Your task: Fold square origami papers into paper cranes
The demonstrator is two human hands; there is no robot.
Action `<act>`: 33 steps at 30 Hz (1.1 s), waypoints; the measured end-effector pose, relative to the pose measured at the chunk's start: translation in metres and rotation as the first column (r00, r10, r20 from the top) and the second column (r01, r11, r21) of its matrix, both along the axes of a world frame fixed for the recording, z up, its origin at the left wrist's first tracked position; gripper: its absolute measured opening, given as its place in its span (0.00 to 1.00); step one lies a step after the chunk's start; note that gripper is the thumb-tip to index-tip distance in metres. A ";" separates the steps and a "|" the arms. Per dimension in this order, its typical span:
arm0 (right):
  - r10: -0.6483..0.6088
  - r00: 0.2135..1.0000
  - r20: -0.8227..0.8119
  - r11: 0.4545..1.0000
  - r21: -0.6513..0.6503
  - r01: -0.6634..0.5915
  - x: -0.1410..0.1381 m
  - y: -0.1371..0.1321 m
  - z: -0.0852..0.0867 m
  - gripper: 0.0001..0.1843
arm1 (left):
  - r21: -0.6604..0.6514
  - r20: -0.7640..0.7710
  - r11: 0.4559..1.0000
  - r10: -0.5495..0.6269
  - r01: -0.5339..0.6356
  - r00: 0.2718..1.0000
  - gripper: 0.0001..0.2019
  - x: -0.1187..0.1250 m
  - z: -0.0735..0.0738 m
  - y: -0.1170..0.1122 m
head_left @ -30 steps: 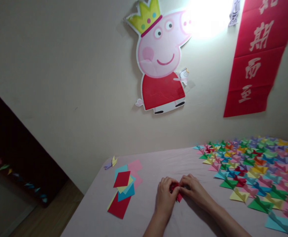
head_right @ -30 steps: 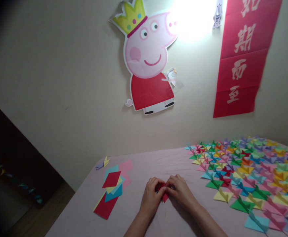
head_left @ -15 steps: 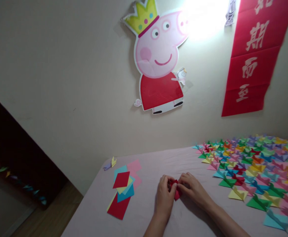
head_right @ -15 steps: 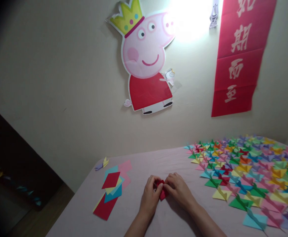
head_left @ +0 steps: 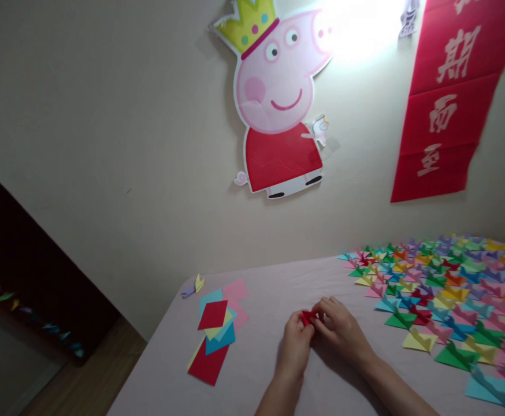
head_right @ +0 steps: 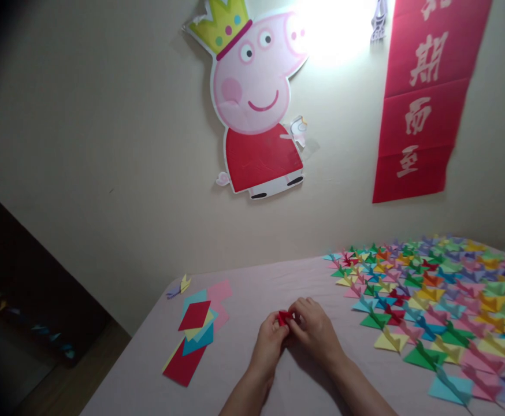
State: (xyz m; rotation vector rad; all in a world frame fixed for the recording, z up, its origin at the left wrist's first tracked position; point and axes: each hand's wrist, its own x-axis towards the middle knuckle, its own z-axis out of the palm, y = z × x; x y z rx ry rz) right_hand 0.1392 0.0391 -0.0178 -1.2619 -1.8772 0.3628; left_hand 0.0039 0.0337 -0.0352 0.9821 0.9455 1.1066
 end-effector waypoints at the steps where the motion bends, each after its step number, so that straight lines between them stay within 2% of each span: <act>1: 0.002 1.000 0.002 1.000 0.000 -0.002 -0.001 0.000 -0.001 0.08 | 0.001 0.004 1.000 0.003 -0.003 1.000 0.16 0.000 0.000 0.000; 6: 0.016 1.000 -0.021 1.000 -0.005 -0.016 -0.001 0.000 -0.003 0.11 | -0.032 0.014 0.999 -0.002 0.003 1.000 0.17 0.001 0.003 -0.001; 9: 0.028 0.999 -0.028 1.000 0.002 -0.028 -0.001 -0.002 0.000 0.08 | -0.040 0.027 0.999 -0.013 0.014 1.000 0.18 0.000 0.007 -0.002; 16: 0.077 0.997 0.006 0.997 -0.005 -0.077 -0.001 -0.004 0.002 0.08 | -0.045 0.004 0.997 -0.062 0.062 0.998 0.13 -0.004 0.006 0.001; 25: 0.061 0.983 -0.173 0.991 -0.105 -0.080 -0.001 -0.008 0.004 0.07 | -0.045 -0.034 0.998 -0.056 0.054 0.998 0.14 -0.004 -0.005 0.005; 30: 0.087 0.980 -0.179 0.988 -0.112 -0.108 -0.002 -0.010 0.008 0.07 | -0.048 -0.021 0.997 -0.069 0.068 0.997 0.15 -0.005 -0.003 0.006; 33: 0.088 0.971 -0.222 0.983 -0.138 -0.120 -0.001 -0.008 0.006 0.10 | -0.032 -0.014 0.997 -0.072 0.072 0.997 0.14 -0.004 -0.001 0.004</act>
